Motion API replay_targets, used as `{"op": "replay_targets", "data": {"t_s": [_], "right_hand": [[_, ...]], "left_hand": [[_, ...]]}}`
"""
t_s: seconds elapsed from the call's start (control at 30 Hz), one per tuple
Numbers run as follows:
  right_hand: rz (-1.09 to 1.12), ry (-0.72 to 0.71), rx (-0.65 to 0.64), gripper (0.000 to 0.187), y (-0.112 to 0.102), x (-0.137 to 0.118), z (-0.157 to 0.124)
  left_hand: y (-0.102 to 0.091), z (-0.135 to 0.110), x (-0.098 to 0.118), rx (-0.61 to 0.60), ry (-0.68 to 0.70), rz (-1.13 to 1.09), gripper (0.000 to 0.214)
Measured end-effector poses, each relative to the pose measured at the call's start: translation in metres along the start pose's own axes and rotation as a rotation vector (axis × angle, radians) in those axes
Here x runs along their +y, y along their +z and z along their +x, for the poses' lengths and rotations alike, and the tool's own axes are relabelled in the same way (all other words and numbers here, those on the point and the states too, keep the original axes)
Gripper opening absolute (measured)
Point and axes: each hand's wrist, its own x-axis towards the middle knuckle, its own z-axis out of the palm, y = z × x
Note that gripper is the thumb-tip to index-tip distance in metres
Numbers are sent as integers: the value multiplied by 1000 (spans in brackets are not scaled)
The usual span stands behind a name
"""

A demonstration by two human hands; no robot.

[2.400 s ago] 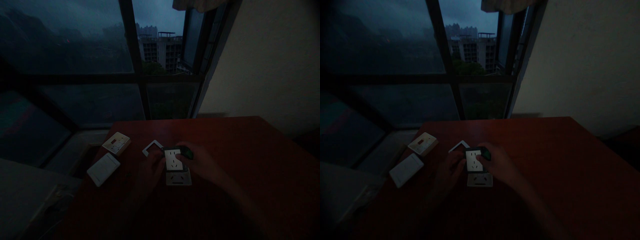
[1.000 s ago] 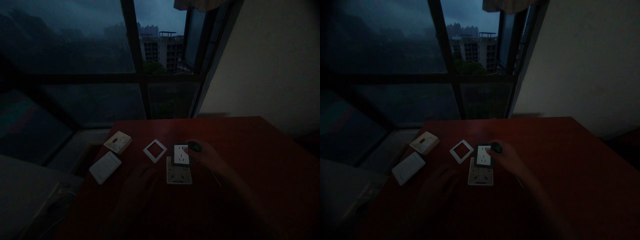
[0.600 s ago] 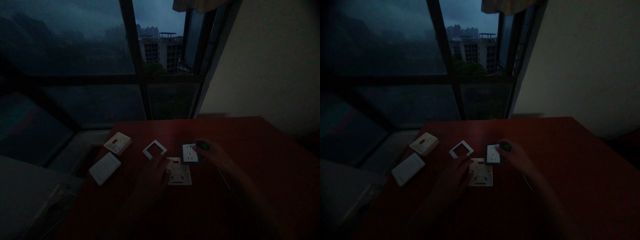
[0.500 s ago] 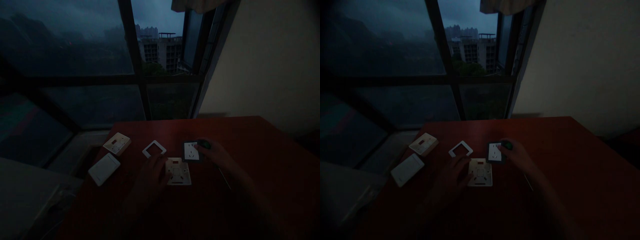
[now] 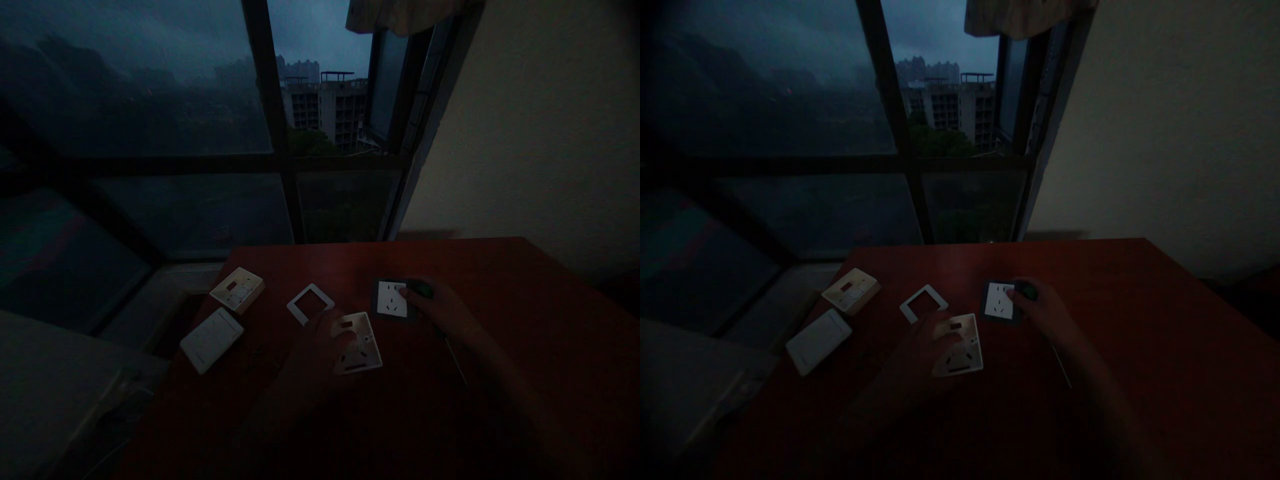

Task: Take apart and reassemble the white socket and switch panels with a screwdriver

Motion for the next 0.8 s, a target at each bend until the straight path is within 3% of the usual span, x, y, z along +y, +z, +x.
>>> {"op": "replay_targets", "data": {"t_s": [0.1,0.27,0.33,0.47,0.63,0.8], "right_hand": [[-8,-4,33,38,-1,0,0],[-19,-46,-30,33,11,0,0],[0,-55,-69,32,19,-3,-2],[17,-60,-143,32,31,-7,-3],[-16,-96,-139,28,36,-10,-5],[-33,-92,-165,27,38,-10,-7]], "left_hand": [[-20,1,-19,109,-53,19,57],[-65,24,-76,207,-150,119,35],[-75,37,-99,200,-206,138,34],[-77,56,-132,37,-221,162,29],[-65,59,-144,-28,-223,158,27],[-56,53,-125,25,-189,166,35]]}}
